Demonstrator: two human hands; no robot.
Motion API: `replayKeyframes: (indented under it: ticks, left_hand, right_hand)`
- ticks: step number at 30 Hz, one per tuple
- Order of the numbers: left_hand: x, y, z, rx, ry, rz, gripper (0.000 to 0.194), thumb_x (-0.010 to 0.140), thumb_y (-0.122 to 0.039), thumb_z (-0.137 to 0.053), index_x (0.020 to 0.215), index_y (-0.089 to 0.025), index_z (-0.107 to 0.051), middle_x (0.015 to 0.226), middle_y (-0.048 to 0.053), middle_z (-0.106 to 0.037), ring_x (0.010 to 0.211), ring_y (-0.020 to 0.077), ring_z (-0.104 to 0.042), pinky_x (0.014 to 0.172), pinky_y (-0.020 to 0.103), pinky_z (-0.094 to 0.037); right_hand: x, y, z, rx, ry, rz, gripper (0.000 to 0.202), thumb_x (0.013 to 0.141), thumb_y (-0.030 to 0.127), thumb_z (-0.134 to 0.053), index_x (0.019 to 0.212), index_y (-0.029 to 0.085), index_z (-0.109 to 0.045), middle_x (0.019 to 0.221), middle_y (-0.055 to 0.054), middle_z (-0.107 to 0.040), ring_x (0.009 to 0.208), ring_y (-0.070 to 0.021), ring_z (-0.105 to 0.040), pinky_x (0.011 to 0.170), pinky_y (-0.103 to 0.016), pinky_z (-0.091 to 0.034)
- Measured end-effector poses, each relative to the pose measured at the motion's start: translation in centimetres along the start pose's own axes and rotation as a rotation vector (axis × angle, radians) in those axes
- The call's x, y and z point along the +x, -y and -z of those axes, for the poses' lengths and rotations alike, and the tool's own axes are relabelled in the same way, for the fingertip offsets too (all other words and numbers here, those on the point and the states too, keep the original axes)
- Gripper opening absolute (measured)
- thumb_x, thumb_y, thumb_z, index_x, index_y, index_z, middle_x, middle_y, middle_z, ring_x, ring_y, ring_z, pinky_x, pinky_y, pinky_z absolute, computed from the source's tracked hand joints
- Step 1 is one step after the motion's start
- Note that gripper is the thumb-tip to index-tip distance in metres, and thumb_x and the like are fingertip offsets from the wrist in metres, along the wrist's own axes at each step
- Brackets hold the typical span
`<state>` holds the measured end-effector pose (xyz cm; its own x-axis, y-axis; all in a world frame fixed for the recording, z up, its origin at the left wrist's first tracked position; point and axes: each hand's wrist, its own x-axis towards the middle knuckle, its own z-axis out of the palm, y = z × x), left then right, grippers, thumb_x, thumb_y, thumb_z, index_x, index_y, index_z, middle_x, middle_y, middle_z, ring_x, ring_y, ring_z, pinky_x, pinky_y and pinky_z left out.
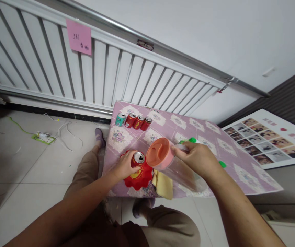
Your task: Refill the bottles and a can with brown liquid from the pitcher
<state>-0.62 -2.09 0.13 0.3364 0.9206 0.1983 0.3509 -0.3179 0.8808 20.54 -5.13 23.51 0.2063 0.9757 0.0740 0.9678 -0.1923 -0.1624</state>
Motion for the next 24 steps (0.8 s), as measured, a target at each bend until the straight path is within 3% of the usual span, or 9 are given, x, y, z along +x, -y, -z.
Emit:
replayKeyframes:
  ticks: [10, 24]
  left_hand:
    - [0.02, 0.38, -0.26, 0.006, -0.015, -0.024, 0.071, 0.074, -0.015, -0.086, 0.136, -0.024, -0.051, 0.140, 0.010, -0.064, 0.135, 0.0313, -0.059, 0.116, 0.052, -0.046]
    - [0.04, 0.40, -0.34, 0.015, -0.013, -0.021, 0.071, 0.075, -0.016, -0.086, 0.136, -0.025, -0.051, 0.139, 0.010, -0.064, 0.134, 0.0320, -0.059, 0.114, 0.053, -0.046]
  right_hand:
    - [-0.12, 0.36, 0.06, -0.011, 0.002, -0.023, 0.059, 0.072, 0.078, -0.059, 0.052, 0.025, -0.045, 0.047, 0.001, -0.037, 0.049, -0.0141, -0.035, 0.049, -0.034, -0.029]
    - [0.07, -0.34, -0.47, 0.045, -0.015, 0.018, 0.056, 0.073, 0.074, -0.066, 0.052, 0.025, -0.049, 0.045, -0.001, -0.044, 0.047, -0.0164, -0.041, 0.048, -0.035, -0.031]
